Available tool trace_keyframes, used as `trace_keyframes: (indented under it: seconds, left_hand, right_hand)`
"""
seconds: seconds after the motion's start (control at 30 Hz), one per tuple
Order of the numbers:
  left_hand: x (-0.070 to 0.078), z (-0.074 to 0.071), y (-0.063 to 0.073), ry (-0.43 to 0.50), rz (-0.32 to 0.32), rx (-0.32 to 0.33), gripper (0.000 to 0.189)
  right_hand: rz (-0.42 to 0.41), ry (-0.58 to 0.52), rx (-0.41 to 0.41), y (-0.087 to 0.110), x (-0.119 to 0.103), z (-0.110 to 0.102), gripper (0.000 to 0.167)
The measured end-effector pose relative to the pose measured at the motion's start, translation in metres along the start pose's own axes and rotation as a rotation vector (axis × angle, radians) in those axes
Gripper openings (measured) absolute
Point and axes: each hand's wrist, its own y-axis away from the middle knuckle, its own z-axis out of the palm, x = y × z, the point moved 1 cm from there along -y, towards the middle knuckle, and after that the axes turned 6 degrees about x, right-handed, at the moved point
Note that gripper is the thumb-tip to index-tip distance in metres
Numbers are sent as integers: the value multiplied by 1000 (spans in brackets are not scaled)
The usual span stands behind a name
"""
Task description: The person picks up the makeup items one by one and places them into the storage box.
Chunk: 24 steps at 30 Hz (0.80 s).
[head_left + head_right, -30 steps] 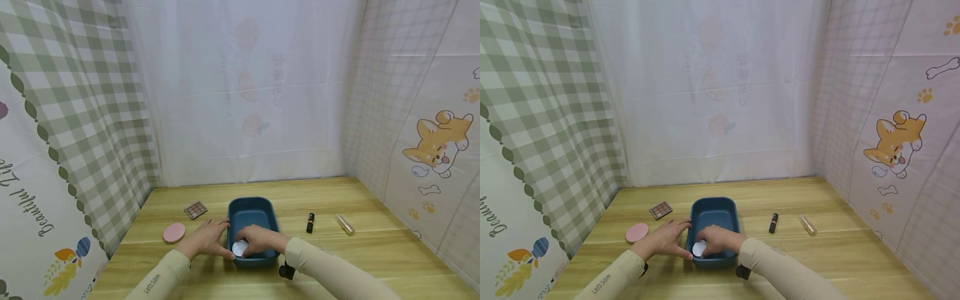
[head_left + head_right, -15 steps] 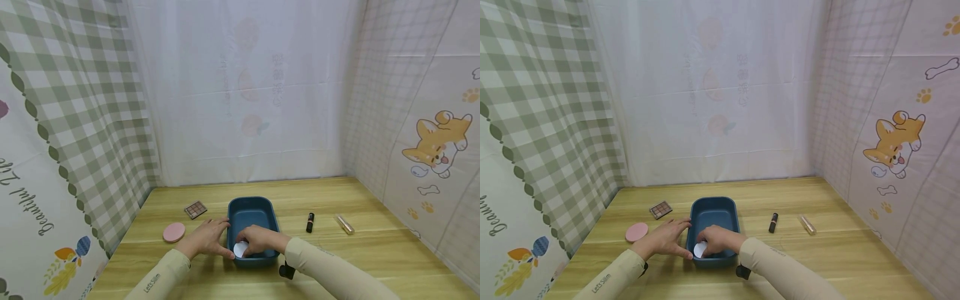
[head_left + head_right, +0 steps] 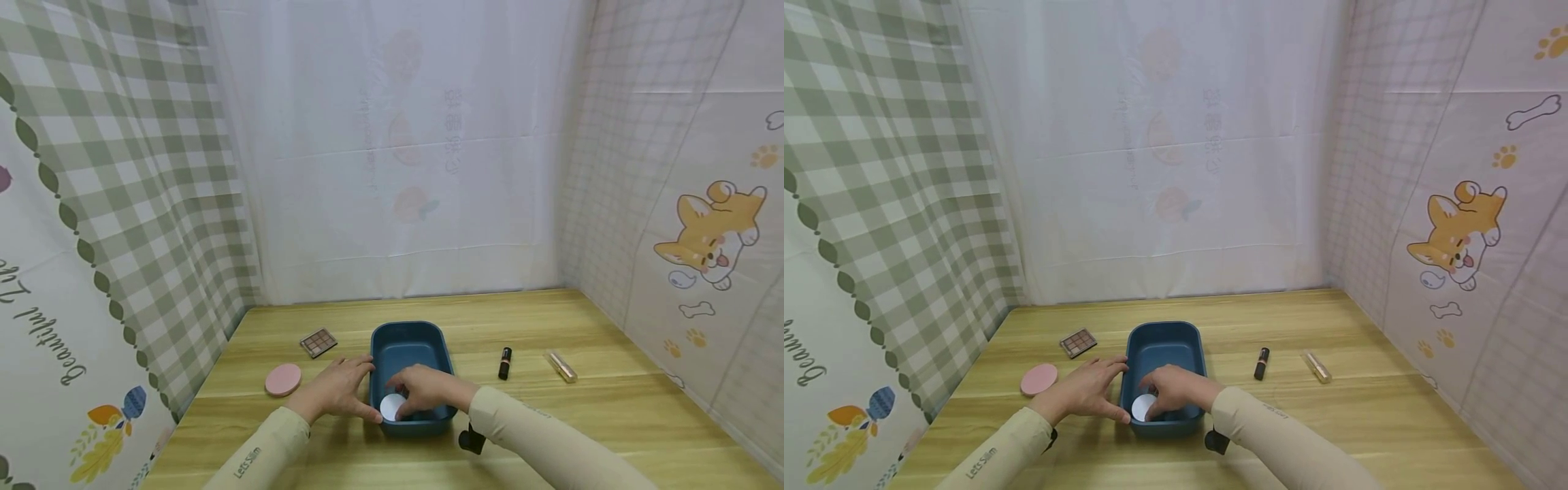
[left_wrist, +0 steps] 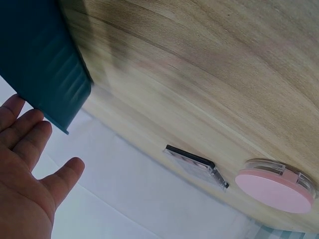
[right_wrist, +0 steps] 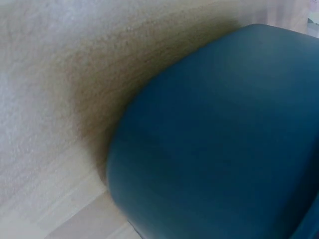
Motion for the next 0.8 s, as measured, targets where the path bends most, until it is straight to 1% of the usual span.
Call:
trace_keyframes:
  seconds: [0.17,0.4,0.63,0.8]
  left_hand:
    - [0,-1,0,3,-2,1,99]
    - [0,-1,1,3,-14,-14,100]
    - [0,0,2,2,-22,-14,102]
    - [1,0,1,2,-24,-14,102]
  right_hand:
    - [31,3,1,1,0,-4,55]
    - [37,-11,25,3,3,-9,54]
    - [39,-66,65,7,10,-27,56]
    - [75,-110,95,11,19,-39,55]
